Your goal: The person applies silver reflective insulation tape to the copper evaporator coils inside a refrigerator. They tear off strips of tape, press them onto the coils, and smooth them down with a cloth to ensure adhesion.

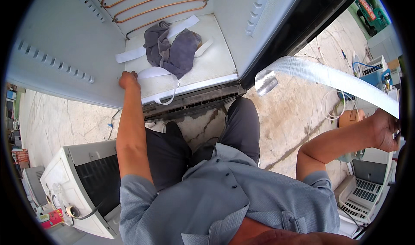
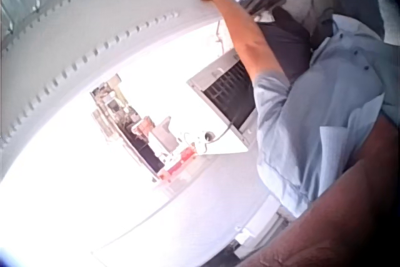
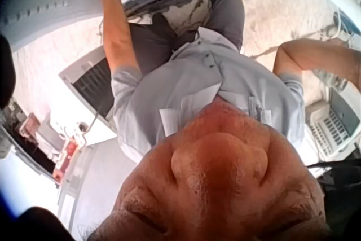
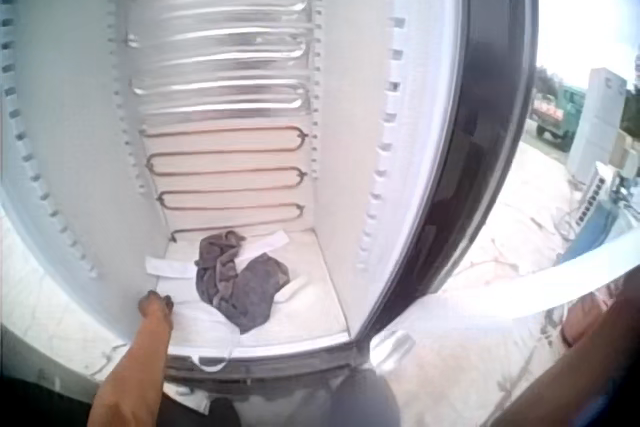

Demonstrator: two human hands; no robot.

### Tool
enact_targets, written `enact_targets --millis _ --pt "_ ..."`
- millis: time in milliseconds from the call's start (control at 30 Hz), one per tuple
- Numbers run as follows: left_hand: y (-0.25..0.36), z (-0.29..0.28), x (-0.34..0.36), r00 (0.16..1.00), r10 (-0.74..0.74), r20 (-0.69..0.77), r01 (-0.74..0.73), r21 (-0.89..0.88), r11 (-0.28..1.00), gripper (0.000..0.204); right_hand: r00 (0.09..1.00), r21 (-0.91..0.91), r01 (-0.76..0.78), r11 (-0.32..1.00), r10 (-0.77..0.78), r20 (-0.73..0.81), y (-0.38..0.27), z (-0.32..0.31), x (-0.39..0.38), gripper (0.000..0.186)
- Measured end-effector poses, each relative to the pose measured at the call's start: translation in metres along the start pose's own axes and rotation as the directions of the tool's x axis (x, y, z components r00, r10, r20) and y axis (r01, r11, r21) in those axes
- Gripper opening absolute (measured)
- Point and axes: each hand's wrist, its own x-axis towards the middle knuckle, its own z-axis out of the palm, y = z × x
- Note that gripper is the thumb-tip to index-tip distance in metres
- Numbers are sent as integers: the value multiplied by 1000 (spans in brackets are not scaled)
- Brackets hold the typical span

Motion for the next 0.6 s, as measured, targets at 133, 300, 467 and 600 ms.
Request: enact_targets --millis 133,300,467,600 --pt "23 6 -17 901 228 370 -434 751 498 32 846 -45 -410 911 398 353 -8 -9 -35 17" --pt "81 -3 -167 465 641 611 -875 427 228 38 644 -217 -673 707 704 299 56 23 -170 20" --pt "105 -33 -368 -69 292 954 -921 -173 350 95 529 -512 -568 644 763 371 119 32 -251 10" --pt "89 -26 -384 -91 381 920 -908 -234 347 101 447 -634 -382 672 735 510 143 41 -278 11"
